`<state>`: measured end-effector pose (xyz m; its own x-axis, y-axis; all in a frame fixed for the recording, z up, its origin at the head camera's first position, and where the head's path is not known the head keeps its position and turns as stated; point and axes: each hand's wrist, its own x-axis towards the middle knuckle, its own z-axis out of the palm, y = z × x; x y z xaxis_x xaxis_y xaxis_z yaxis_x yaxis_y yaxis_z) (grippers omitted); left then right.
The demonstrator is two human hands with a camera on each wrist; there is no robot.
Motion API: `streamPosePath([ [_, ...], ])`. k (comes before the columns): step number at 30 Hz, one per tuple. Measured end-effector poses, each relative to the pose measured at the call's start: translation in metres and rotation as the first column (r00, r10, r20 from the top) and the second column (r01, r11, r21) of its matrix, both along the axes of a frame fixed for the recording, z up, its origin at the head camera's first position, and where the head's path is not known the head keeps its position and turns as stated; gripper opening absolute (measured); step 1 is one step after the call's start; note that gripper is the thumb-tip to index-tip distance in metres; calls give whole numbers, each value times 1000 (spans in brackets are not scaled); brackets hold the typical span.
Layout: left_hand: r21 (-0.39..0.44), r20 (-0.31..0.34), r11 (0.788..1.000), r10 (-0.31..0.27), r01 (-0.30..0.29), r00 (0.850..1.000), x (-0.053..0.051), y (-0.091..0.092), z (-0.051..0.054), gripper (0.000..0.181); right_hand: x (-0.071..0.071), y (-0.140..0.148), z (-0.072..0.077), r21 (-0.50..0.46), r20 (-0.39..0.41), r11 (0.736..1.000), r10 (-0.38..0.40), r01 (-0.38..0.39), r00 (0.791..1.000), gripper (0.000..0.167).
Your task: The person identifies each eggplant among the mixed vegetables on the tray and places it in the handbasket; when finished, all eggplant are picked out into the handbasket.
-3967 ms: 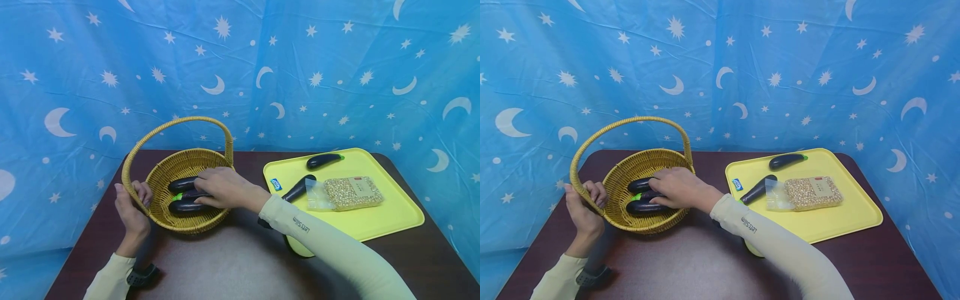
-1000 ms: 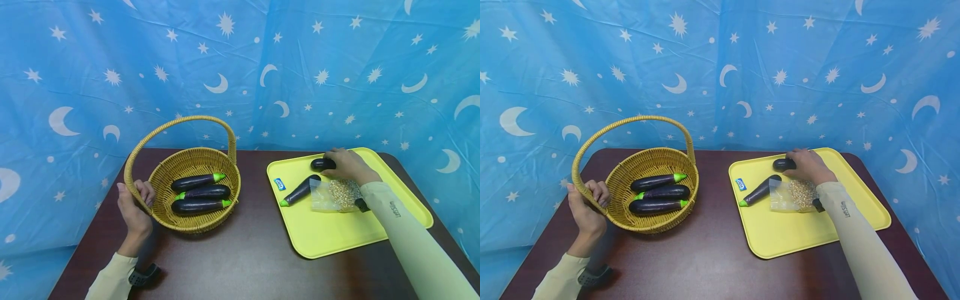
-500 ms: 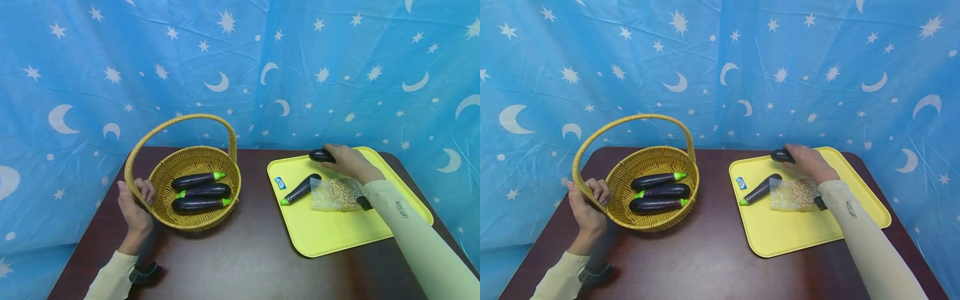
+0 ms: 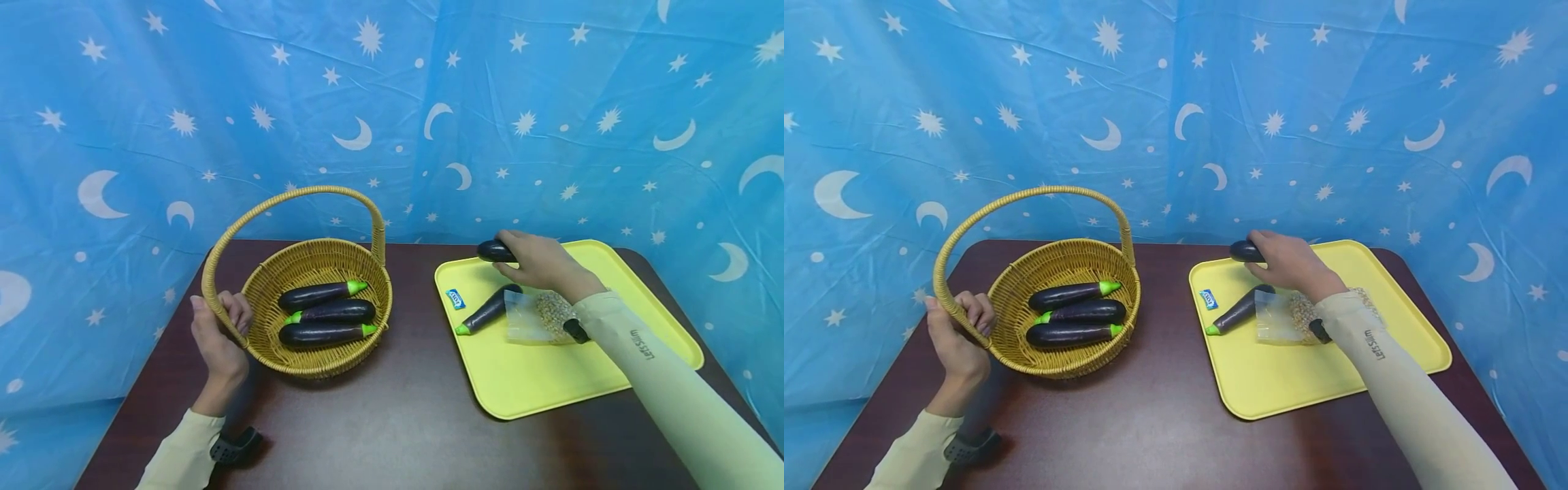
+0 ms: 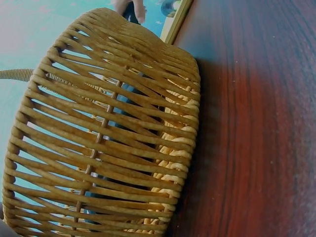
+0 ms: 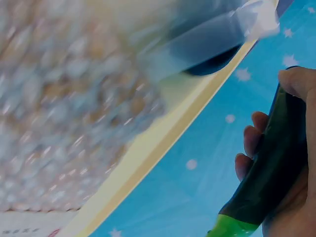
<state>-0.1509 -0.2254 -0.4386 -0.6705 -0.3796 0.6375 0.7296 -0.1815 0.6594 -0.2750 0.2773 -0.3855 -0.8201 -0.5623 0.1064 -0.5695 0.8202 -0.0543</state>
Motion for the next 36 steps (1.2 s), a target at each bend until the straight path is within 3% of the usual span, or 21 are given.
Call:
streamPosePath([
  [11, -1, 3, 1000, 1, -1, 1000, 2, 0, 1, 64, 10, -34, 14, -19, -89, 995, 93, -95, 992, 43],
  [22, -2, -2, 1000, 5, -5, 1000, 3, -1, 3, 64, 20, -74, 33, -14, -109, 984, 173, -176, 979, 44],
  [36, 8, 8, 1000, -6, 6, 1000, 2, 1, 3, 64, 33, -127, 39, -9, -106, 966, 256, -258, 961, 50],
])
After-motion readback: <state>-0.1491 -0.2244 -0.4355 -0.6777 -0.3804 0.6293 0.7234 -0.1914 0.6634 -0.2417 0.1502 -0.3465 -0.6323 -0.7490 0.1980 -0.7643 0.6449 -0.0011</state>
